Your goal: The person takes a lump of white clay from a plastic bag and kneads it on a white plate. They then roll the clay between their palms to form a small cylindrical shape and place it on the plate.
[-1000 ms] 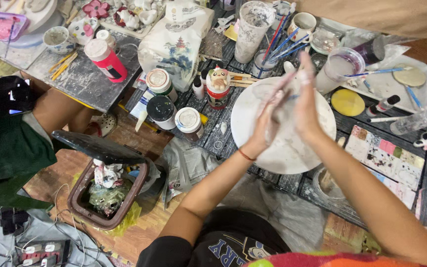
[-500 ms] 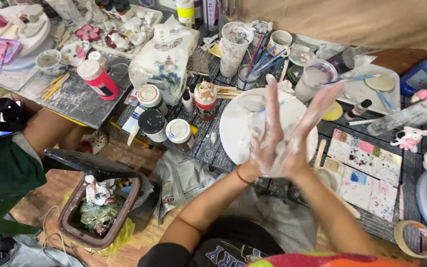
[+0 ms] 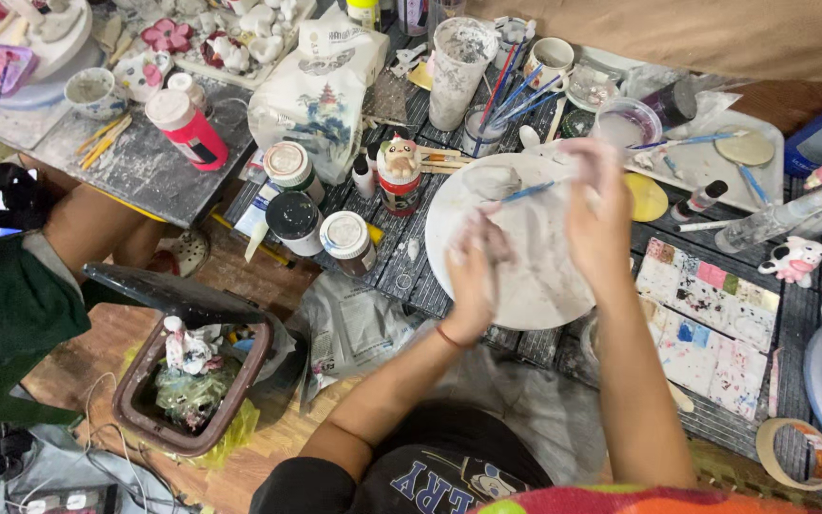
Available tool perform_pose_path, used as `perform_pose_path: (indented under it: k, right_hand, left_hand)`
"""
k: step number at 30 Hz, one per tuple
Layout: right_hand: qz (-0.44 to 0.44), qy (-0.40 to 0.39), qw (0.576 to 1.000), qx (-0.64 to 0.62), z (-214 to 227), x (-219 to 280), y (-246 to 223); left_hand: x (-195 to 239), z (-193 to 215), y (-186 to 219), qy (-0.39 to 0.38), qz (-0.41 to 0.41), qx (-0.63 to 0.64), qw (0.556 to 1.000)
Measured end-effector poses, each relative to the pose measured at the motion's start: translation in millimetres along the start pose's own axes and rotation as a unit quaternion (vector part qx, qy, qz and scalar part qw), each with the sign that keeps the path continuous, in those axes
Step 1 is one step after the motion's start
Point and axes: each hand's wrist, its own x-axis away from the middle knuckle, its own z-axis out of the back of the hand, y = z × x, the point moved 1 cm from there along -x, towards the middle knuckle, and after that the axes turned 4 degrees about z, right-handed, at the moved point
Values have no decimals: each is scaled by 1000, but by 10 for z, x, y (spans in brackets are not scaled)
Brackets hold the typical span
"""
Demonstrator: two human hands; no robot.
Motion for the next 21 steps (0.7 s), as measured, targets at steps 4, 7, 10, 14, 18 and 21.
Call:
perform_pose_path:
  k: [4, 7, 10, 14, 18, 21]
  right_hand:
    - [-39, -152, 918, 365, -364, -261, 139]
    - [3, -188, 881, 434, -604, -301, 324]
    - [53, -221, 878, 421, -690, -303, 596]
    - [144, -181, 902, 365, -737, -224, 849]
    - [106, -164, 955, 224, -738, -172, 834]
    - [43, -111, 990, 80, -824, -113, 836]
  left_hand:
    - [-322, 203, 185, -86, -32, -49, 995]
    - [-526, 261, 190, -72, -104, -264, 956]
    - [-590, 228, 322, -65, -242, -428, 868]
    - [-643, 33, 535, -65, -220, -543, 808]
    - [-681, -31, 471, -76, -208, -586, 780]
    - [-675, 48, 416, -82, -216, -565, 792]
